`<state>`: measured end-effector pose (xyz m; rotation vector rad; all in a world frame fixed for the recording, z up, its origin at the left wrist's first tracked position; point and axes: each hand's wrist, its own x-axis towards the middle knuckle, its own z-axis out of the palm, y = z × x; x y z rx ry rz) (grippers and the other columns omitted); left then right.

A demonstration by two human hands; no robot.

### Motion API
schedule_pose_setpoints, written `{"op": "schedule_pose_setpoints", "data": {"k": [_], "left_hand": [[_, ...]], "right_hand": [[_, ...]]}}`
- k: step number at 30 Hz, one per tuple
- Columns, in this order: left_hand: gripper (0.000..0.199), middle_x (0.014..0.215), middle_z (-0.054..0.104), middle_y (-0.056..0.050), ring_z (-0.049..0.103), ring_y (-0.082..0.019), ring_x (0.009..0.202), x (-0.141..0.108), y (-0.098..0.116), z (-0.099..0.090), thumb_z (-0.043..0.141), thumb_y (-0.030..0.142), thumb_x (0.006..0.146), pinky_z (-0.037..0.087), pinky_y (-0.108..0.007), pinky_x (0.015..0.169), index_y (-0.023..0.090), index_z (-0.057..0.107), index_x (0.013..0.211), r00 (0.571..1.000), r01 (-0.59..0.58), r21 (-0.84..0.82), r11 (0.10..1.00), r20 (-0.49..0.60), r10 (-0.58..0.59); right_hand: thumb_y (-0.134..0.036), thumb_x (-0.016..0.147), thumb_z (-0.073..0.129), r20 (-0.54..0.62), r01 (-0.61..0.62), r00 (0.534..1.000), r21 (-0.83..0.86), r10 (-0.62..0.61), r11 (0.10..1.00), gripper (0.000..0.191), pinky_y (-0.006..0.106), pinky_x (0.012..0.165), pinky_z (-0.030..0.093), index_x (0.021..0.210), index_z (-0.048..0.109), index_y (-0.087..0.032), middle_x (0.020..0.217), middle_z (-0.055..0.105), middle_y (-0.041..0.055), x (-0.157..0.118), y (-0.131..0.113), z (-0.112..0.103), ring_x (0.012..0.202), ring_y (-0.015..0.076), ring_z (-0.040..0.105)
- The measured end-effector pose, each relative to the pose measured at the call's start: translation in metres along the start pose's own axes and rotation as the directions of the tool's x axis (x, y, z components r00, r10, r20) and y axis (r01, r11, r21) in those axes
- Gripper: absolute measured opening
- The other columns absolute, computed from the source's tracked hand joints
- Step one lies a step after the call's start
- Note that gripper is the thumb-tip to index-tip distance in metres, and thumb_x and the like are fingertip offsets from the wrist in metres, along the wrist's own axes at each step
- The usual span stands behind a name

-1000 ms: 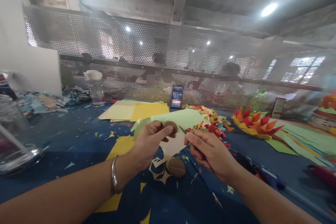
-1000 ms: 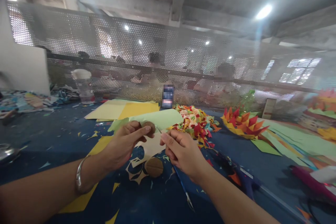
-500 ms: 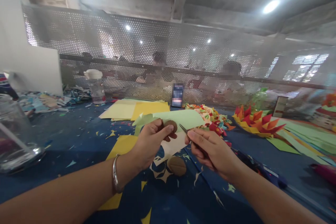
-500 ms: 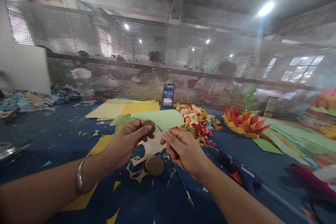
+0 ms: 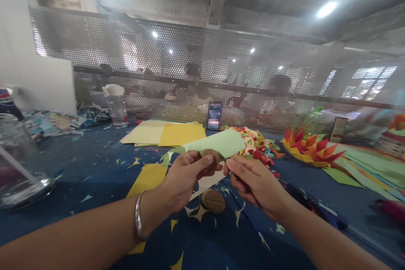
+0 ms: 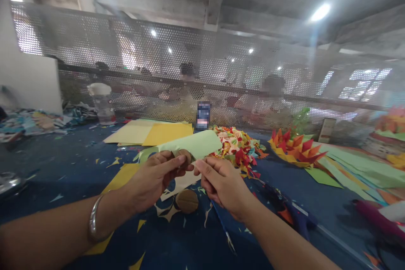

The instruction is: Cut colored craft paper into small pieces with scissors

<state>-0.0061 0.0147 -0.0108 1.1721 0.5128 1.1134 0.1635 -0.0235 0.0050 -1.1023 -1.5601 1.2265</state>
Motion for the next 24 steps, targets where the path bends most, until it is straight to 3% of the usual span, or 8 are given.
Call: {"op": "schedule_pose_setpoints", "data": {"k": [6, 10, 17, 24], "left_hand": [[0.012, 0.075, 0.065, -0.002, 0.062, -0.013, 0.074, 0.0032, -0.0022, -0.0044, 0.066, 0.026, 0.081, 0.039, -0.025, 0.065, 0.016, 0.062, 0.077, 0.996, -0.064, 0.1, 0.993, -0.053, 0.07], [0.012, 0.075, 0.067, -0.004, 0.061, -0.013, 0.071, 0.0031, -0.0018, -0.0055, 0.065, 0.026, 0.081, 0.04, -0.026, 0.065, 0.014, 0.063, 0.079, 0.993, -0.104, 0.157, 0.982, -0.029, 0.11], [0.013, 0.076, 0.07, -0.006, 0.061, -0.014, 0.071, 0.002, -0.002, -0.0035, 0.062, 0.026, 0.084, 0.04, -0.028, 0.067, 0.014, 0.063, 0.081, 0.997, -0.058, 0.199, 0.978, 0.058, 0.047], [0.012, 0.076, 0.071, -0.006, 0.062, -0.014, 0.072, 0.0015, -0.0002, -0.0043, 0.065, 0.027, 0.08, 0.038, -0.027, 0.064, 0.015, 0.062, 0.078, 0.999, -0.012, 0.163, 0.987, 0.048, 0.005]], "right_hand": [[-0.044, 0.093, 0.047, 0.001, -0.015, 1.0, 0.019, 0.015, 1.0, 0.031, 0.013, 0.027, 0.016, 0.078, 0.053, -0.018, 0.047, 0.038, -0.0097, -0.0001, -0.0007, 0.0005, 0.029, 0.0009, 0.025], [-0.043, 0.094, 0.047, 0.0, -0.009, 1.0, 0.006, 0.009, 1.0, 0.031, 0.013, 0.027, 0.017, 0.078, 0.053, -0.018, 0.046, 0.038, -0.01, -0.0016, -0.0006, -0.0003, 0.029, 0.001, 0.025], [-0.043, 0.094, 0.046, 0.0, -0.03, 1.0, -0.014, 0.03, 0.999, 0.031, 0.013, 0.027, 0.016, 0.077, 0.053, -0.018, 0.047, 0.038, -0.0097, -0.0007, -0.0006, -0.0003, 0.029, 0.0009, 0.024], [-0.043, 0.094, 0.046, 0.001, -0.018, 1.0, -0.042, 0.018, 0.999, 0.031, 0.013, 0.027, 0.017, 0.078, 0.053, -0.017, 0.047, 0.037, -0.0101, -0.0012, -0.0002, -0.002, 0.029, 0.0008, 0.024]]}}
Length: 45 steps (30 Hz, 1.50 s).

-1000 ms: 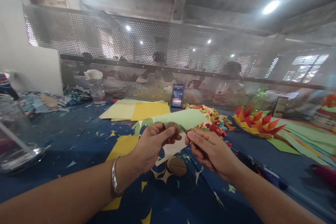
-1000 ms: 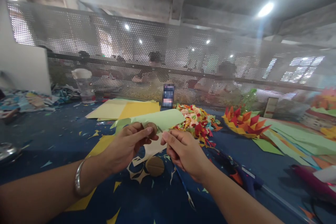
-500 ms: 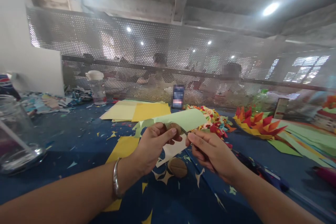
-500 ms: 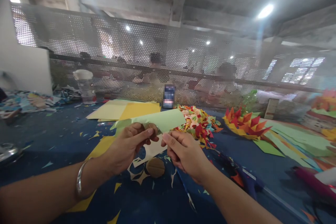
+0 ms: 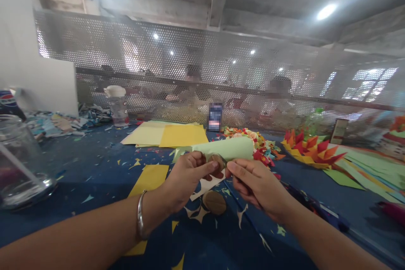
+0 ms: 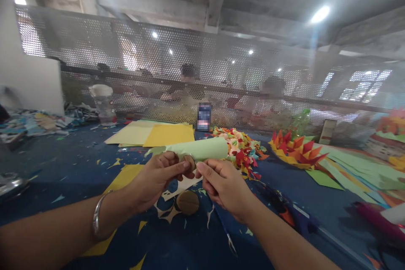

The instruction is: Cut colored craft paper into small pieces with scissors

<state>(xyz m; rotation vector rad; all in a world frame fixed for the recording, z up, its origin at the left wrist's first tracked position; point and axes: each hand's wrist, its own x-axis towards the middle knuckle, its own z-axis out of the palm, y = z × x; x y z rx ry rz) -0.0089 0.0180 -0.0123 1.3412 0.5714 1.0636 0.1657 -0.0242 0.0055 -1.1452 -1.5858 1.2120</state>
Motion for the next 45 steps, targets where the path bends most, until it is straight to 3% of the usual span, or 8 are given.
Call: {"op": "schedule_pose_setpoints", "data": {"k": [12, 30, 37, 45], "left_hand": [[0.01, 0.069, 0.062, -0.001, 0.055, -0.009, 0.063, 0.001, 0.001, -0.001, 0.069, 0.025, 0.074, 0.031, -0.024, 0.058, 0.015, 0.067, 0.075, 0.998, 0.017, -0.035, 0.999, -0.065, -0.019], [0.01, 0.064, 0.056, 0.001, 0.043, -0.01, 0.059, -0.002, -0.002, -0.001, 0.069, 0.026, 0.074, 0.034, -0.026, 0.06, 0.017, 0.065, 0.069, 0.997, -0.015, -0.001, 1.0, -0.075, 0.015], [0.009, 0.071, 0.06, 0.0, 0.051, -0.011, 0.067, -0.002, 0.001, -0.002, 0.064, 0.026, 0.077, 0.038, -0.026, 0.065, 0.017, 0.066, 0.073, 0.997, -0.061, 0.093, 0.994, -0.039, 0.065], [0.01, 0.071, 0.063, -0.002, 0.06, -0.015, 0.069, -0.003, 0.006, 0.0, 0.068, 0.027, 0.073, 0.04, -0.027, 0.059, 0.017, 0.066, 0.074, 0.999, 0.039, 0.02, 0.999, -0.029, -0.039]], "right_hand": [[-0.043, 0.094, 0.048, 0.004, -0.001, 1.0, 0.026, 0.001, 1.0, 0.031, 0.013, 0.028, 0.015, 0.075, 0.053, -0.017, 0.047, 0.037, -0.01, 0.001, 0.001, 0.0, 0.031, 0.0005, 0.022], [-0.045, 0.092, 0.049, 0.003, 0.017, 1.0, -0.048, -0.017, 0.999, 0.032, 0.017, 0.031, 0.015, 0.073, 0.052, -0.019, 0.046, 0.035, -0.0098, 0.0, -0.001, -0.003, 0.033, 0.0031, 0.023], [-0.044, 0.091, 0.051, 0.012, 0.037, 0.999, -0.064, -0.037, 0.997, 0.032, 0.017, 0.032, 0.017, 0.073, 0.053, -0.019, 0.045, 0.034, -0.0097, 0.0, -0.001, -0.004, 0.034, 0.0036, 0.024], [-0.045, 0.091, 0.051, 0.066, 0.053, 0.997, -0.101, -0.046, 0.993, 0.03, 0.019, 0.034, 0.02, 0.075, 0.053, -0.019, 0.046, 0.035, -0.009, 0.001, -0.001, -0.011, 0.036, 0.0046, 0.026]]}}
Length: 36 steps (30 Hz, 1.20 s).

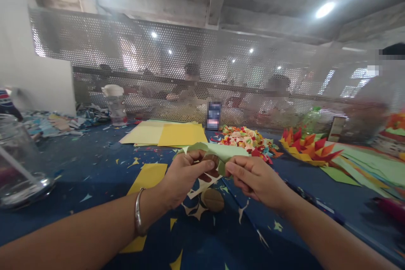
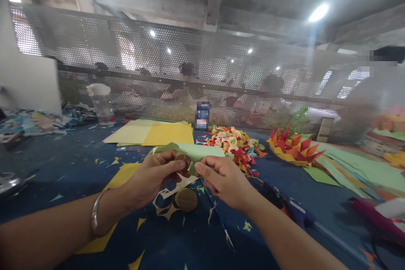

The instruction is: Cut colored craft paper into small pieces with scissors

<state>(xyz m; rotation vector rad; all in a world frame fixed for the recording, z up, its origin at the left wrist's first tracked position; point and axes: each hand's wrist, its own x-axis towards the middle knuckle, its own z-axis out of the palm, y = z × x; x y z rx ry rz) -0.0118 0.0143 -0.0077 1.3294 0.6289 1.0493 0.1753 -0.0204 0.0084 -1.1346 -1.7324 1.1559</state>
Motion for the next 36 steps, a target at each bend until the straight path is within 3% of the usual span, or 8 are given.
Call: {"op": "schedule_pose_setpoints", "data": {"k": [11, 25, 36], "left_hand": [[0.012, 0.066, 0.064, -0.002, 0.052, -0.012, 0.063, 0.0028, -0.0035, -0.0023, 0.069, 0.029, 0.073, 0.033, -0.025, 0.056, 0.019, 0.072, 0.079, 1.0, 0.013, -0.005, 1.0, -0.005, -0.013], [0.008, 0.06, 0.06, 0.001, 0.046, -0.009, 0.056, 0.0039, -0.0007, -0.0021, 0.07, 0.025, 0.071, 0.029, -0.025, 0.055, 0.019, 0.07, 0.067, 0.998, 0.054, -0.035, 0.998, 0.038, -0.053], [0.003, 0.065, 0.059, 0.002, 0.043, -0.007, 0.056, 0.0068, -0.0022, -0.0058, 0.069, 0.019, 0.071, 0.029, -0.024, 0.056, 0.019, 0.071, 0.069, 0.99, 0.087, -0.09, 0.992, 0.122, -0.076]], "right_hand": [[-0.046, 0.091, 0.051, 0.007, -0.013, 1.0, -0.014, 0.013, 1.0, 0.03, 0.02, 0.034, 0.02, 0.075, 0.053, -0.02, 0.047, 0.036, -0.0086, -0.001, 0.0, -0.0063, 0.037, 0.0048, 0.027], [-0.047, 0.09, 0.051, 0.034, -0.004, 0.999, -0.039, 0.006, 0.999, 0.032, 0.021, 0.035, 0.021, 0.074, 0.054, -0.02, 0.046, 0.036, -0.0083, -0.0003, -0.0016, -0.0079, 0.037, 0.0054, 0.026], [-0.045, 0.091, 0.05, 0.064, 0.0, 0.998, -0.052, 0.003, 0.999, 0.03, 0.02, 0.036, 0.019, 0.074, 0.052, -0.02, 0.046, 0.036, -0.0085, -0.0003, 0.0002, -0.0091, 0.037, 0.0047, 0.027]]}}
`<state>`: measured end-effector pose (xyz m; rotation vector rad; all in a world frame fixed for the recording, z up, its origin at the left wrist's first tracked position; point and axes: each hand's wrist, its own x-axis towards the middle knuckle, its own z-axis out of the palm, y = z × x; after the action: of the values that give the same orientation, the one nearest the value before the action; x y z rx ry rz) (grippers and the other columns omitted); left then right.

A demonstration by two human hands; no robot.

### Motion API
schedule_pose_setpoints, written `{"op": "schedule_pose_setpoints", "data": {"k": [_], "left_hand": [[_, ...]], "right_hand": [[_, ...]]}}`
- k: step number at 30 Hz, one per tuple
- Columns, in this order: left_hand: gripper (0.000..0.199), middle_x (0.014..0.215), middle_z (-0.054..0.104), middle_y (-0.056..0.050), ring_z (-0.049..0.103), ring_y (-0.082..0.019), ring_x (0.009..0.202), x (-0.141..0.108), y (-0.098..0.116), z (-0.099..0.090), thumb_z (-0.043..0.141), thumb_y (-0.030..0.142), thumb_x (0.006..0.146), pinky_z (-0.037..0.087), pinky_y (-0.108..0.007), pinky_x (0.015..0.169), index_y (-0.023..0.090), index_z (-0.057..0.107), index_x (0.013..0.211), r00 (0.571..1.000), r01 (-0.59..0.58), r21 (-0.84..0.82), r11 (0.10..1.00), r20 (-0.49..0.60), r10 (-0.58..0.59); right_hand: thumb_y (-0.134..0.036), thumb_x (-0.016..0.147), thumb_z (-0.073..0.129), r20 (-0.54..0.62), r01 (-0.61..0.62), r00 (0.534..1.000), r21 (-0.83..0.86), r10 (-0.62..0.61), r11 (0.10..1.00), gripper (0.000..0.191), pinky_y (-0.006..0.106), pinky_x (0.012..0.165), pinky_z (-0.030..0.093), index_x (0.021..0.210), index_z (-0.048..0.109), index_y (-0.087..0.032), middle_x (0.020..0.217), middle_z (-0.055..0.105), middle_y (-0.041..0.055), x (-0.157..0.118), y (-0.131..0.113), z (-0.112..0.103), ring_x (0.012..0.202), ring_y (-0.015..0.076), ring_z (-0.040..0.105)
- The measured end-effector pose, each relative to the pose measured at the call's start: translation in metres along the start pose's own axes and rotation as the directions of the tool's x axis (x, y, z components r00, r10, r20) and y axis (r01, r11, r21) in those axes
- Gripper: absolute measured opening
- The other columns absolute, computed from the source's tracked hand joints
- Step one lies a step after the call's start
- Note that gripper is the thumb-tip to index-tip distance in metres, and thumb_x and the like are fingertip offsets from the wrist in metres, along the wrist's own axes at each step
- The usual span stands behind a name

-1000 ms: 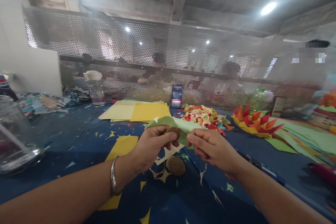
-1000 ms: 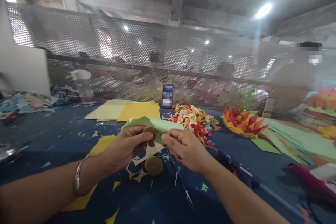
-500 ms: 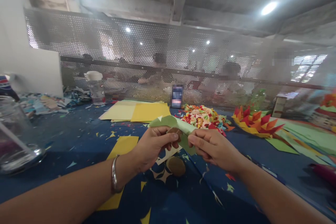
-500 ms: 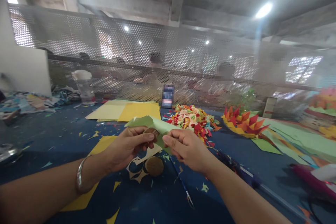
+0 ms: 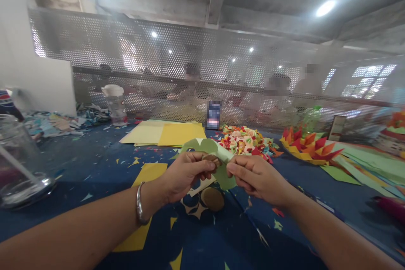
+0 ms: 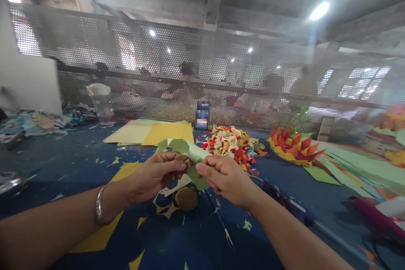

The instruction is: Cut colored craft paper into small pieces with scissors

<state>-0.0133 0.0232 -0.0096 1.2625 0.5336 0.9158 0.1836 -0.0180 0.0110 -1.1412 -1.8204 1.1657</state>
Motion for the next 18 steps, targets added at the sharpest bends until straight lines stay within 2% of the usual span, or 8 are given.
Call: {"op": "schedule_pose_setpoints", "data": {"k": [7, 18], "left_hand": [[0.006, 0.058, 0.054, 0.003, 0.04, -0.007, 0.054, 0.0003, 0.0001, -0.0005, 0.07, 0.017, 0.069, 0.029, -0.023, 0.055, 0.017, 0.068, 0.062, 1.0, 0.006, -0.008, 1.0, 0.008, -0.005], [0.002, 0.06, 0.056, 0.003, 0.039, -0.006, 0.053, 0.0019, 0.0008, -0.0005, 0.071, 0.016, 0.065, 0.029, -0.021, 0.053, 0.015, 0.069, 0.065, 0.998, 0.054, -0.051, 0.997, -0.012, -0.055]], "right_hand": [[-0.045, 0.091, 0.049, 0.008, 0.011, 1.0, -0.029, -0.01, 1.0, 0.03, 0.02, 0.036, 0.02, 0.074, 0.051, -0.02, 0.045, 0.034, -0.0092, 0.0, -0.001, 0.0005, 0.036, 0.0049, 0.027], [-0.045, 0.093, 0.049, 0.019, 0.04, 0.999, -0.04, -0.039, 0.998, 0.031, 0.018, 0.035, 0.022, 0.077, 0.052, -0.019, 0.045, 0.035, -0.0097, 0.001, 0.0012, -0.001, 0.036, 0.0044, 0.029]]}}
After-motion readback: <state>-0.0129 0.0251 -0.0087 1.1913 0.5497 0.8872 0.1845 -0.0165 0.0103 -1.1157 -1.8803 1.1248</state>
